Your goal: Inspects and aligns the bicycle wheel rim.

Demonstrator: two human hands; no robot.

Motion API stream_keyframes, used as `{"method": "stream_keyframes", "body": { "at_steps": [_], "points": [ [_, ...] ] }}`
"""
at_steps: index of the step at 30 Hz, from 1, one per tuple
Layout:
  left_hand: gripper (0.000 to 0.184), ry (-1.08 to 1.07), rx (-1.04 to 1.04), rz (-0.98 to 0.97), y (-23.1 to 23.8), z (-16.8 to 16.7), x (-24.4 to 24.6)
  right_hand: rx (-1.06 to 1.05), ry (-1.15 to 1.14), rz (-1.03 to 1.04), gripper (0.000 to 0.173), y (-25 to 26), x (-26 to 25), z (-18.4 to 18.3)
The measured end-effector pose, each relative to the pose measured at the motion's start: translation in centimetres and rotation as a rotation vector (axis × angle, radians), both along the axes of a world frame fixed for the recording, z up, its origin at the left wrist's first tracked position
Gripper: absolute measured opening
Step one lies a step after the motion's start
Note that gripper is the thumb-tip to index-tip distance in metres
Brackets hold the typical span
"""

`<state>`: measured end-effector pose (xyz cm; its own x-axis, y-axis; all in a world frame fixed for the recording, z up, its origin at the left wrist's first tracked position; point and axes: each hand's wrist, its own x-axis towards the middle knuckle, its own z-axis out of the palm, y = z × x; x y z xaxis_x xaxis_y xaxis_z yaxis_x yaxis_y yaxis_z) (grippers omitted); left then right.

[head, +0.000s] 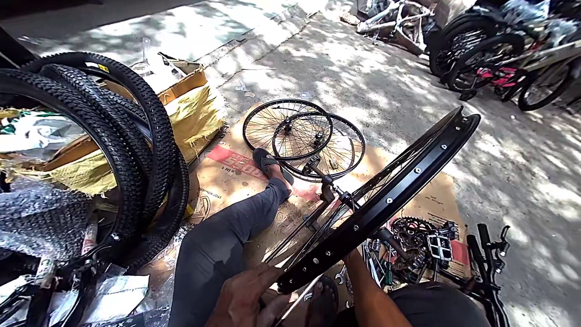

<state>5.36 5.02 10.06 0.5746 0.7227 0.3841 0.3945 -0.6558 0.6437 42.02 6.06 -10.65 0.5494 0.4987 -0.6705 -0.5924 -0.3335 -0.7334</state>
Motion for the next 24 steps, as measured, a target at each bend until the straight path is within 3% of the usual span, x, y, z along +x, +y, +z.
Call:
{"method": "stream_keyframes", "body": {
  "at_steps": [5, 10, 13, 16, 18, 20, 22, 24],
  "points": [
    [0.041, 0.129, -0.039, -0.009, -0.4, -1.6, -0.8, 0.101, 0.016, 0.026, 0.042, -0.4, 0.6, -2.2],
    [0.046, 0.152, -0.090, -0.048, 0.1, -0.1, -0.8, 0.017, -0.002, -0.108, 0.037, 0.2, -1.0, 0.4],
    [0.043, -0.208, -0.232, -0.097, 1.7, 2.6, 0.2, 0.017, 0.013, -0.092, 0.036, 0.4, -0.5, -0.3],
    [0.051, -0.562, -0.592, -0.148, 4.5, 3.8, 2.5, 0.015, 0.002, -0.117, 0.035, 0.7, -0.6, -0.6],
    [0.040, -0.450, -0.801, -0.129, 6.3, 2.6, 4.1, -0.003, -0.054, -0.190, 0.032, 1.1, -1.2, -0.4],
    [0.035, -0.191, -0.968, -0.135, 7.4, 0.3, 5.5, -0.032, -0.168, -0.243, 0.035, 1.0, -1.9, 0.3],
    [0.036, -0.014, -1.014, -0.230, 8.3, -3.0, 6.4, -0.105, -0.256, -0.263, 0.041, 0.8, -2.7, 0.4],
    [0.036, -0.005, -1.079, -0.263, 8.4, -5.5, 7.1, -0.107, -0.182, -0.338, 0.050, 0.5, -4.6, 2.5]
  ]
}}
